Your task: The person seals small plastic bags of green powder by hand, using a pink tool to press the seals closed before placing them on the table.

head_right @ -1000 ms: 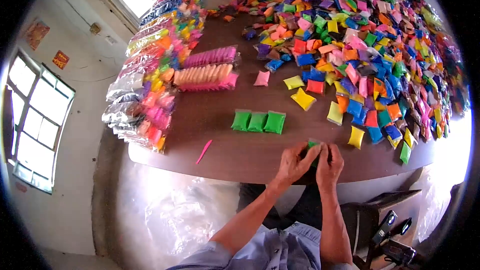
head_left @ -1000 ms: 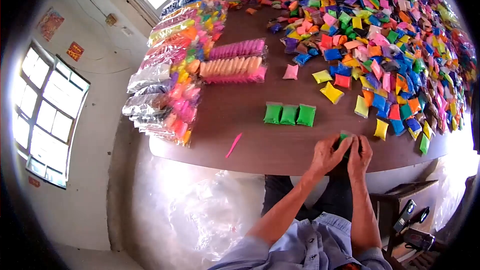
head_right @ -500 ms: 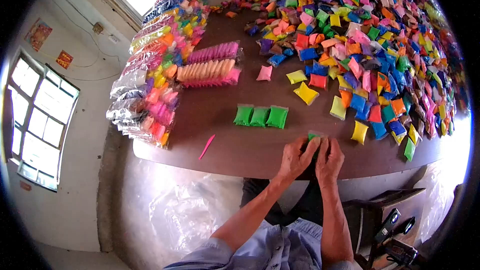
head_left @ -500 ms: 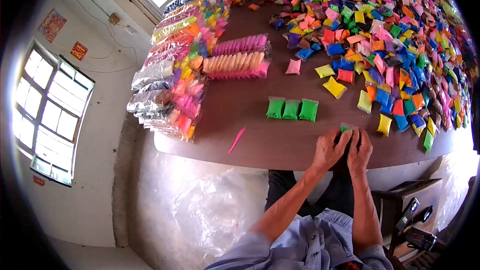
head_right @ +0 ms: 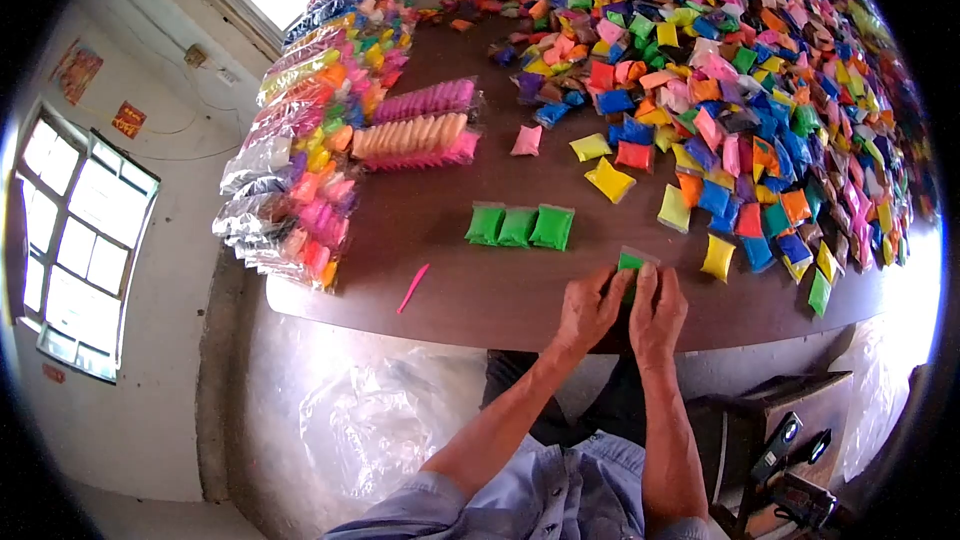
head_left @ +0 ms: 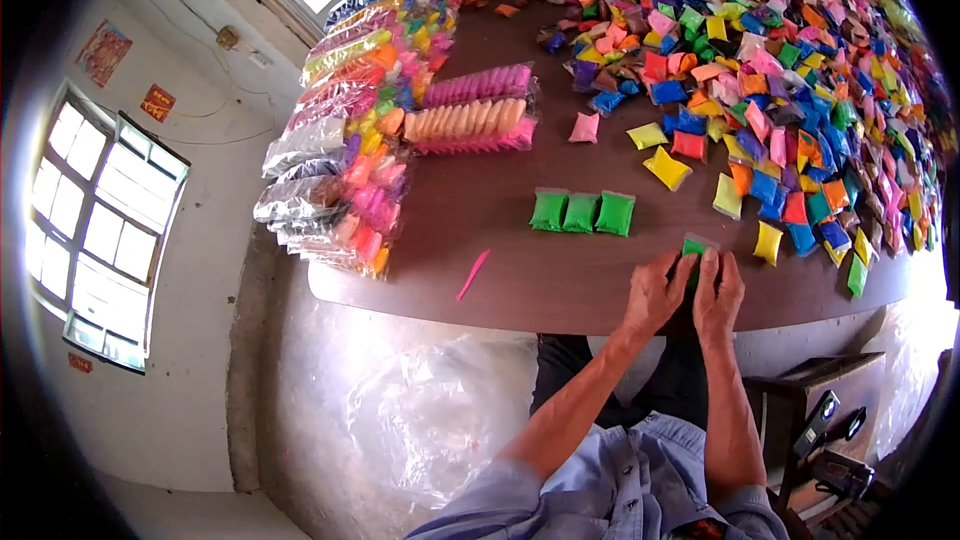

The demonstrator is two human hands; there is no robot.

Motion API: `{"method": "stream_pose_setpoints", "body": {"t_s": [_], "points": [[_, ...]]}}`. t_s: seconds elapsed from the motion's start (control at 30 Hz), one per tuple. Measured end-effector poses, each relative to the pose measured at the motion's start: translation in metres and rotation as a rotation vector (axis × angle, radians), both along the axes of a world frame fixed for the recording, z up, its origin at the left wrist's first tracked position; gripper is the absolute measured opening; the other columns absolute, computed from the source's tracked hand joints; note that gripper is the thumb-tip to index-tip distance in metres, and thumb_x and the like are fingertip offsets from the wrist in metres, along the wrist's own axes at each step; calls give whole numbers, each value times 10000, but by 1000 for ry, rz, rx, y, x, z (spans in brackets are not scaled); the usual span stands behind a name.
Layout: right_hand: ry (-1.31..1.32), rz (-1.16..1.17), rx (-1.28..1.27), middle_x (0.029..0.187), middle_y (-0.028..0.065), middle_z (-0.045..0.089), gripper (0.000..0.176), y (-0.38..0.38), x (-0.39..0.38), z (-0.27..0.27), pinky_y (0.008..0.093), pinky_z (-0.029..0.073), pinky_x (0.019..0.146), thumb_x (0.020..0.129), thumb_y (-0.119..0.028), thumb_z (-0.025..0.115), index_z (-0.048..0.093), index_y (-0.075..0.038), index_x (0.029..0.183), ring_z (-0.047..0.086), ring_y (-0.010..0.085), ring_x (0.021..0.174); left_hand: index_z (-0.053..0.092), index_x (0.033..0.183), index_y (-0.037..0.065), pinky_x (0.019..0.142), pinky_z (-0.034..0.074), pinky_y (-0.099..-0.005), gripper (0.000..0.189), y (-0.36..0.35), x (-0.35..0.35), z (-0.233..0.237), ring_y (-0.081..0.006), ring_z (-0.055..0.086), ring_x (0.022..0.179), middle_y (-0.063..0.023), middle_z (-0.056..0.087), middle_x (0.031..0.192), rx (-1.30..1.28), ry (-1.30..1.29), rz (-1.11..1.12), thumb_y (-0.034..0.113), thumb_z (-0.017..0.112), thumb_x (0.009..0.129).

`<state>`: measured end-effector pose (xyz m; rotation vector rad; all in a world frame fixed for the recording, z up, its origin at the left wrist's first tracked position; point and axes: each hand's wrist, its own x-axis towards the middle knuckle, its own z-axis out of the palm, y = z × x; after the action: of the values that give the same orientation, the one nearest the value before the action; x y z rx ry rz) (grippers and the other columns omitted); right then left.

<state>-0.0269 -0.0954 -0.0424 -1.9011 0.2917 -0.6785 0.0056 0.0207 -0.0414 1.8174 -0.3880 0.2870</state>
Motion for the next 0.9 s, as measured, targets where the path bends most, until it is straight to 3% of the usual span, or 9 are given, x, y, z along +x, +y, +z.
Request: {"method": "stream_pose_setpoints", "body": {"t_s": [0.07, 0.33, 0.43, 0.5, 0.53, 0.6, 0.63, 0.7, 0.9], "points": [[20, 8, -13, 890, 166, 668, 309, 0, 0, 1, 387, 525, 726, 1115, -302, 533, 627, -12, 1062, 644, 256, 798, 683, 965, -33, 544, 462, -398, 300, -1, 0, -2, -255, 552, 556, -252, 612, 736, -15, 30, 4, 258, 664, 1037], [-40, -48, 78, 858, 137, 602, 265, -4, -1, -6, 347, 485, 738, 1113, -242, 546, 594, 9, 1041, 522, 165, 806, 680, 948, -38, 536, 448, -379, 357, 2, -5, 16, -196, 512, 569, -201, 569, 680, 21, 107, -87, 314, 705, 1008], [-71, -58, 81, 860, 138, 605, 294, -2, 0, -4, 351, 484, 733, 1109, -266, 555, 593, 13, 1023, 522, 172, 801, 671, 928, -34, 540, 456, -395, 334, 1, -3, 10, -259, 564, 558, -226, 587, 697, 22, 60, -99, 289, 701, 1010], [-48, -45, 84, 858, 143, 610, 309, -2, 0, -2, 354, 488, 736, 1105, -282, 561, 596, 12, 1016, 535, 180, 799, 665, 921, -25, 547, 463, -421, 296, 0, -1, 6, -380, 616, 591, -255, 605, 733, 60, -12, -54, 256, 697, 1008], [-26, -29, 92, 856, 147, 615, 324, -1, 0, 2, 356, 493, 740, 1101, -298, 566, 600, 11, 1009, 547, 188, 798, 665, 921, -25, 547, 463, -421, 296, 0, -1, 5, -380, 616, 591, -255, 605, 733, 58, -8, -58, 256, 697, 1008], [32, -14, 83, 881, 166, 650, 327, 1, -2, 9, 377, 510, 758, 1087, -311, 581, 627, 10, 1049, 610, 228, 813, 635, 854, -4, 535, 456, -468, 281, 0, 0, 4, -477, 617, 671, -260, 608, 743, 59, -25, -3, 222, 687, 1013], [17, -18, 85, 897, 175, 664, 314, 2, -1, 10, 387, 518, 771, 1082, -301, 585, 638, 9, 1083, 635, 251, 829, 672, 925, -15, 576, 486, -421, 219, 0, 2, 2, -456, 634, 688, -254, 632, 779, 77, -5, -7, 190, 693, 999], [28, -6, 96, 953, 185, 693, 305, -1, -2, 8, 399, 529, 806, 1070, -277, 591, 652, 6, 1167, 673, 293, 874, 674, 923, -16, 579, 486, -418, 217, -1, 1, 2, -445, 628, 675, -248, 632, 776, 56, -1, -7, 187, 693, 1000], [-31, -52, 100, 1021, 150, 704, 249, -5, -5, 0, 371, 521, 847, 1075, -225, 601, 654, -6, 1180, 658, 237, 932, 690, 935, -15, 567, 477, -384, 245, -1, -5, 18, -358, 583, 596, -213, 634, 734, 38, 115, -75, 219, 689, 1008]]}}
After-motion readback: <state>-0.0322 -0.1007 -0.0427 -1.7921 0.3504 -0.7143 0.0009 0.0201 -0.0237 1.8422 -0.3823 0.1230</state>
